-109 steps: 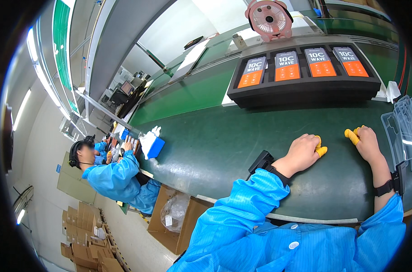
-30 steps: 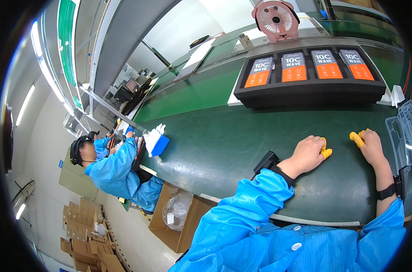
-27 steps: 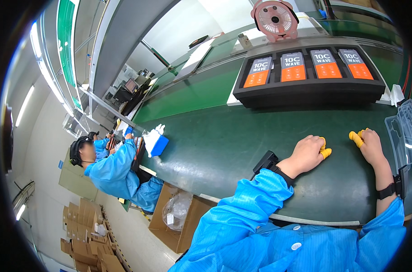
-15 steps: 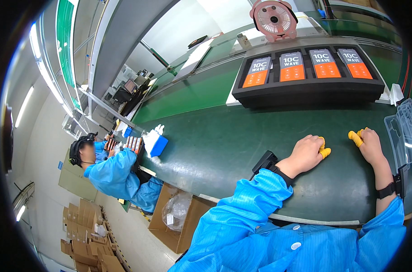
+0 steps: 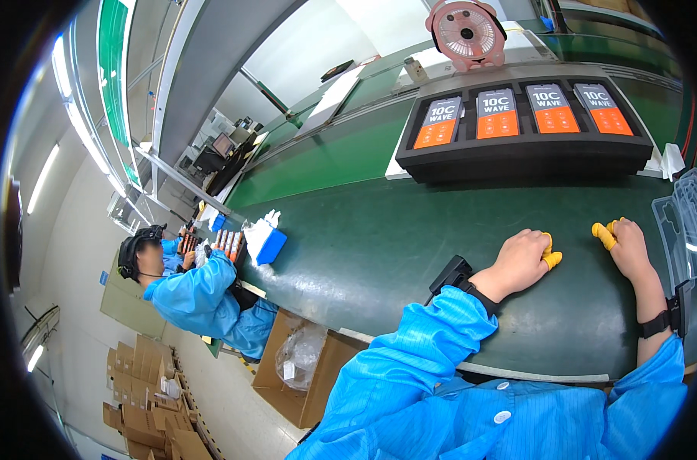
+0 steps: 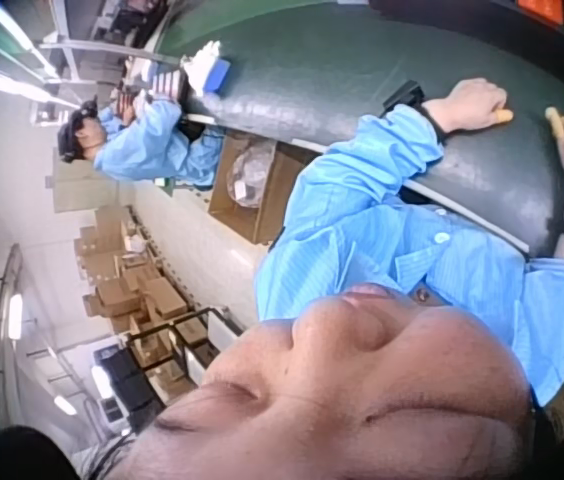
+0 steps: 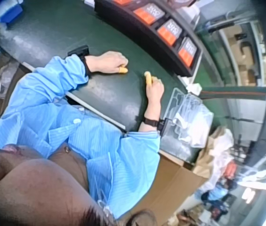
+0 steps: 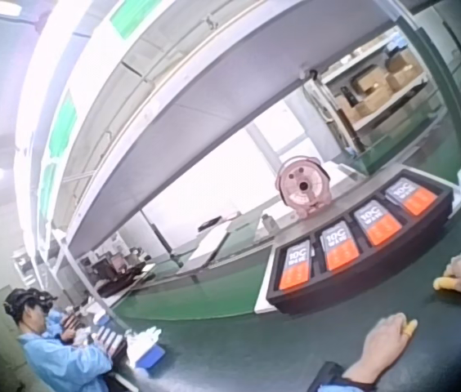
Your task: Placing smartphones into protective cases and organizing them into shipping trays.
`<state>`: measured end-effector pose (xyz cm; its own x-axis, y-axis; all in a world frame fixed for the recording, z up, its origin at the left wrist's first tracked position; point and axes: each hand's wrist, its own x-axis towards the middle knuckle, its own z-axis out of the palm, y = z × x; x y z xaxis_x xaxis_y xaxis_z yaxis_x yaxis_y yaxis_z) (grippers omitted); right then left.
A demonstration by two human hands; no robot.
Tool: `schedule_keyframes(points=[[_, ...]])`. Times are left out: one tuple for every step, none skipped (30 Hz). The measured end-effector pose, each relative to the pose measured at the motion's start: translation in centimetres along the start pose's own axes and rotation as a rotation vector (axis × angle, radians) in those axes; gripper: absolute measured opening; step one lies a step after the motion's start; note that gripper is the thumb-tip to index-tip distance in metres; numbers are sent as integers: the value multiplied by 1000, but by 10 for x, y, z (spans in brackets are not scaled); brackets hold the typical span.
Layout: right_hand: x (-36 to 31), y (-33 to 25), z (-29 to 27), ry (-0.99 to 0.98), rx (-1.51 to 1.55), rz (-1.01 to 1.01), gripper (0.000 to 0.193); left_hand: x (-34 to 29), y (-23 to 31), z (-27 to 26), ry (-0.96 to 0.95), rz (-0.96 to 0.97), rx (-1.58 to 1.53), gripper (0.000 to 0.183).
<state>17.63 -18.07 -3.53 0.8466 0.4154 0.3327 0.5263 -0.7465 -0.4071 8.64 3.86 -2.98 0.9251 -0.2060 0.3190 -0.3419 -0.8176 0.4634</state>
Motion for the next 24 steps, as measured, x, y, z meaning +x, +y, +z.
schedule_keyframes(points=[[0, 1, 0, -6, -9, 1, 17, 0, 1, 0, -3, -1, -3, 15], [0, 0, -1, -7, -8, 1, 17, 0, 0, 0, -3, -2, -3, 15], [0, -2, -1, -2, -6, -4, 16, 0, 0, 0, 0, -1, 0, 15], [0, -3, -1, 3, -4, -9, 16, 0, 0, 0, 4, 1, 2, 15], [0, -2, -1, 2, -4, -8, 16, 0, 0, 0, 3, 1, 1, 15], [0, 1, 0, 2, -1, -18, 15, 0, -1, 0, -2, -1, 7, 15], [0, 2, 1, 2, 3, -28, 14, 0, -1, 1, -7, -3, 14, 15], [0, 2, 2, 1, 2, -28, 14, 0, -1, 0, -8, -3, 13, 15], [0, 2, 2, 7, 10, -32, 14, 0, -1, 0, -7, -3, 12, 15], [1, 1, 2, 12, 17, -36, 14, 0, -2, 0, -6, -3, 10, 14], [0, 0, 1, 12, 16, -35, 14, 0, -1, 0, -7, -3, 9, 14], [0, -3, -1, 10, 20, -31, 14, 0, -1, 1, -2, 1, 8, 14], [0, -4, -2, 9, 23, -27, 14, 0, -1, 1, 3, 5, 6, 14], [0, -4, -2, 8, 23, -27, 14, 0, -1, 1, 2, 5, 6, 14], [0, -4, -1, 17, 25, -29, 15, -1, 0, 0, 2, 4, 7, 14], [0, -3, -1, 25, 26, -32, 15, -1, 0, 0, 2, 4, 8, 14], [0, -4, -1, 25, 26, -32, 15, 0, 0, 0, 2, 4, 7, 14], [0, -4, -3, 15, 11, -34, 15, 0, 0, 0, 3, 3, 7, 14], [0, -5, -3, 5, -5, -37, 15, 0, 0, 0, 4, 3, 7, 14], [0, -4, -3, 5, -5, -37, 15, 0, 0, 0, 3, 3, 7, 14], [-1, -4, -2, 16, 5, -35, 16, 0, 0, 0, 1, 1, 5, 14], [-1, -4, -2, 28, 14, -34, 16, 1, 0, 0, -2, 0, 4, 15], [-1, -4, -2, 28, 14, -34, 16, 0, 0, 0, -2, -1, 4, 15], [-1, -5, -2, 30, 20, -34, 16, 0, 0, 0, 1, 3, 4, 15]])
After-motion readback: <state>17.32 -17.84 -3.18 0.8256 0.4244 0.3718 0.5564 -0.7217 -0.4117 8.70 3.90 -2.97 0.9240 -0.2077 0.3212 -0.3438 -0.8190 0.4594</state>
